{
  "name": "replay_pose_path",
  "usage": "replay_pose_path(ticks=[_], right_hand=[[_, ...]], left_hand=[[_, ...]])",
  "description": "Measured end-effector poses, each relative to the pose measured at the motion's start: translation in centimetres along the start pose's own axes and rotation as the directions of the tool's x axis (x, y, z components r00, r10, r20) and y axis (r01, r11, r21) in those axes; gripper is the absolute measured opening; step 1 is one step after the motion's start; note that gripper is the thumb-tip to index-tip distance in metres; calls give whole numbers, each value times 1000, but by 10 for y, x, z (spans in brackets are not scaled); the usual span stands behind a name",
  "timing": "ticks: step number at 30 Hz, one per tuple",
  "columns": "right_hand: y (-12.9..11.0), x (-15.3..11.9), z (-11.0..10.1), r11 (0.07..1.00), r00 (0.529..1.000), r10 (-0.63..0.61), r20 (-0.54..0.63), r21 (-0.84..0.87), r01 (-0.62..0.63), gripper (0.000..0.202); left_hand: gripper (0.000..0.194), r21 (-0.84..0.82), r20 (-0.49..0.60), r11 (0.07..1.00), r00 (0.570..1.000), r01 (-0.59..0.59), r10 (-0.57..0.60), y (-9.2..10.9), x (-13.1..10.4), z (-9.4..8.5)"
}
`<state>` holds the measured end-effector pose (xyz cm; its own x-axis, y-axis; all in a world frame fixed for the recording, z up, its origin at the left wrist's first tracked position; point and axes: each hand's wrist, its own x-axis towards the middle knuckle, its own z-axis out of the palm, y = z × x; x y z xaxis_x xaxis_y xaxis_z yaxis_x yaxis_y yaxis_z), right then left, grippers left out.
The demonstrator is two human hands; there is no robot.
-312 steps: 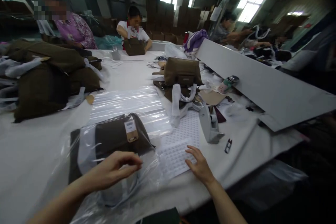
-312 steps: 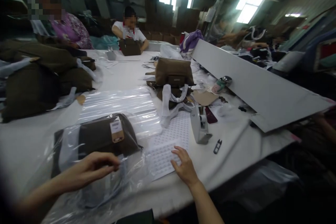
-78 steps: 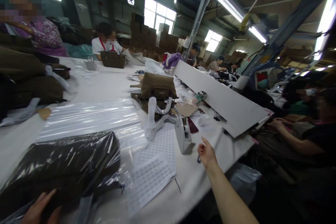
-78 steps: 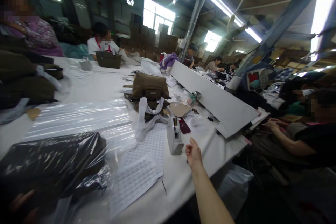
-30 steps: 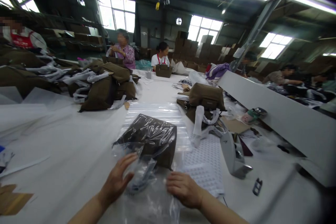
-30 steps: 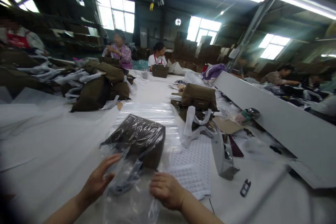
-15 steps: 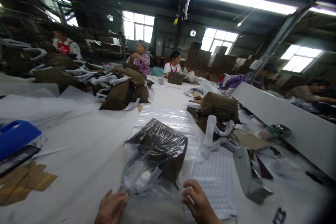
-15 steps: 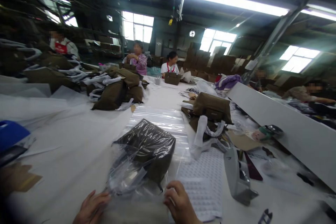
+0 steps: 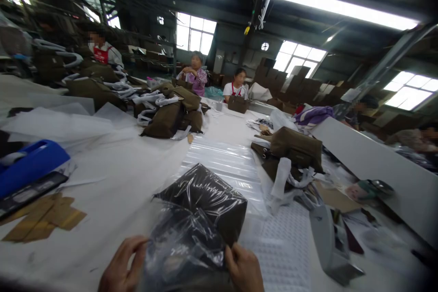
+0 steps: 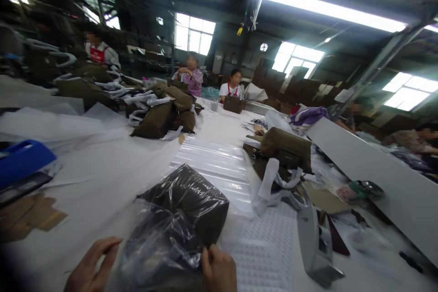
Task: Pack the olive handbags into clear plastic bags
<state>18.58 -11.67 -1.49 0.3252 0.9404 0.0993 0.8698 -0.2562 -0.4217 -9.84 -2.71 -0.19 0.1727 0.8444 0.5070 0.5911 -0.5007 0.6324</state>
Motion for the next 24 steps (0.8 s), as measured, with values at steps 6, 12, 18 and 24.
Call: replay_pose_path(ticks=[6, 12, 18, 24], right_hand=[[-12, 1, -17, 999, 998, 10, 60, 32, -12, 33], [-11, 3, -24, 951, 953, -281, -116, 100, 292, 29], [2, 0, -31, 919, 933, -289, -216, 209, 333, 27], [161, -17, -98, 886, 792, 312, -524, 462, -43, 21]], left_hand=[[54, 142, 367, 734, 724, -664, 584, 45, 27, 57], [58, 259, 293, 802, 835, -538, 465, 10, 18, 88], [57, 321, 288, 824, 877, -467, 384, 10, 17, 90], [57, 157, 255, 926, 919, -345, 299, 6, 16, 97]])
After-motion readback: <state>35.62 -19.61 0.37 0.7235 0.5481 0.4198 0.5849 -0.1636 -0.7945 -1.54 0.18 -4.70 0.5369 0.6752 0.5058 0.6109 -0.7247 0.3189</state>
